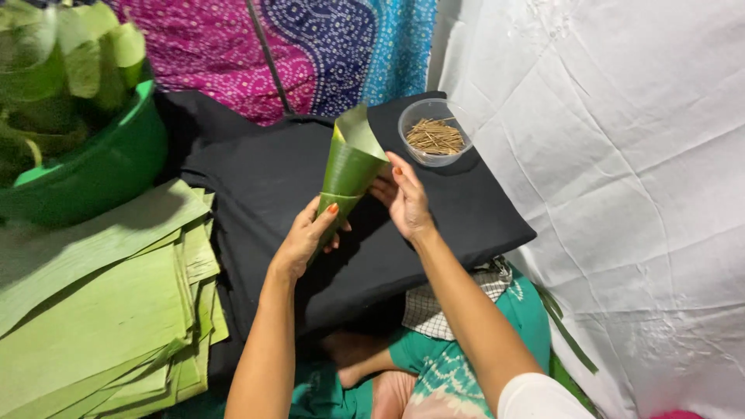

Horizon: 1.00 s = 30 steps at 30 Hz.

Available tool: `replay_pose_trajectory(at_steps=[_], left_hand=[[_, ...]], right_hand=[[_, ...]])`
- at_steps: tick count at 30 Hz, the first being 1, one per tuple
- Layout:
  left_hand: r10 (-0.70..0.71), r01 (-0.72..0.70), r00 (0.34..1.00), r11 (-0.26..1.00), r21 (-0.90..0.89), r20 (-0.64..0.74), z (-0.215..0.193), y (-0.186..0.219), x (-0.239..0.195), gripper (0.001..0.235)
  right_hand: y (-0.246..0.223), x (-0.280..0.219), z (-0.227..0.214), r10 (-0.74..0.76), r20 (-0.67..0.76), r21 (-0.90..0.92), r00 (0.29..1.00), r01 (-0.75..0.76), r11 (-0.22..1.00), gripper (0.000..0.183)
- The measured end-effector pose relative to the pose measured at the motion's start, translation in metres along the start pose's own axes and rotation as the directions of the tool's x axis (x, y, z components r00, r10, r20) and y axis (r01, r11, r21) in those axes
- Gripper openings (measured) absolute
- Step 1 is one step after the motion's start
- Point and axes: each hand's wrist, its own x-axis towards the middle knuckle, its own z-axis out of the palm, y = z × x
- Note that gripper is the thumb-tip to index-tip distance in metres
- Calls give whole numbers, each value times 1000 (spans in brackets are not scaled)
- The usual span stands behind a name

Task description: Folding banana leaves into cones and securing them with small wooden sticks

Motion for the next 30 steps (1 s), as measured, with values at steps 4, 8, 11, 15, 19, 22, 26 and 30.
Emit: replay_pose_trajectory(at_steps=[4,8,11,15,19,22,26,30], left_hand=[[-67,60,996,990,-129,-51,-5,20,-30,36],[-80,58,995,954,-296,-64,-10,32,-48,34],[-46,25,997,947,-320,-57,-13,29,-51,39],[-51,29,990,986,-166,-134,-17,21,-50,46],[-57,41,992,988,-146,-110,-19,28,-57,60],[-116,105,992,976,-191,-50,-24,28,-56,77],[-86,78,996,967,-243,-21,-33,5,-47,68],[-72,68,997,978,-198,-9,-33,6,-52,70]], right_hand=[[-49,-63,5,-51,155,-94,987,66,993,61],[-76,-147,-20,311,567,-738,763,302,604,55],[-34,-183,-75,665,230,-905,710,408,-123,63],[9,-207,-137,387,176,-751,905,378,-542,37],[-40,-184,-115,258,103,-954,961,168,-248,28],[-103,-172,-47,165,57,-930,985,-8,366,31],[-137,-129,35,-510,391,-825,766,537,174,39],[-100,-85,101,-556,667,-677,496,715,-174,46]])
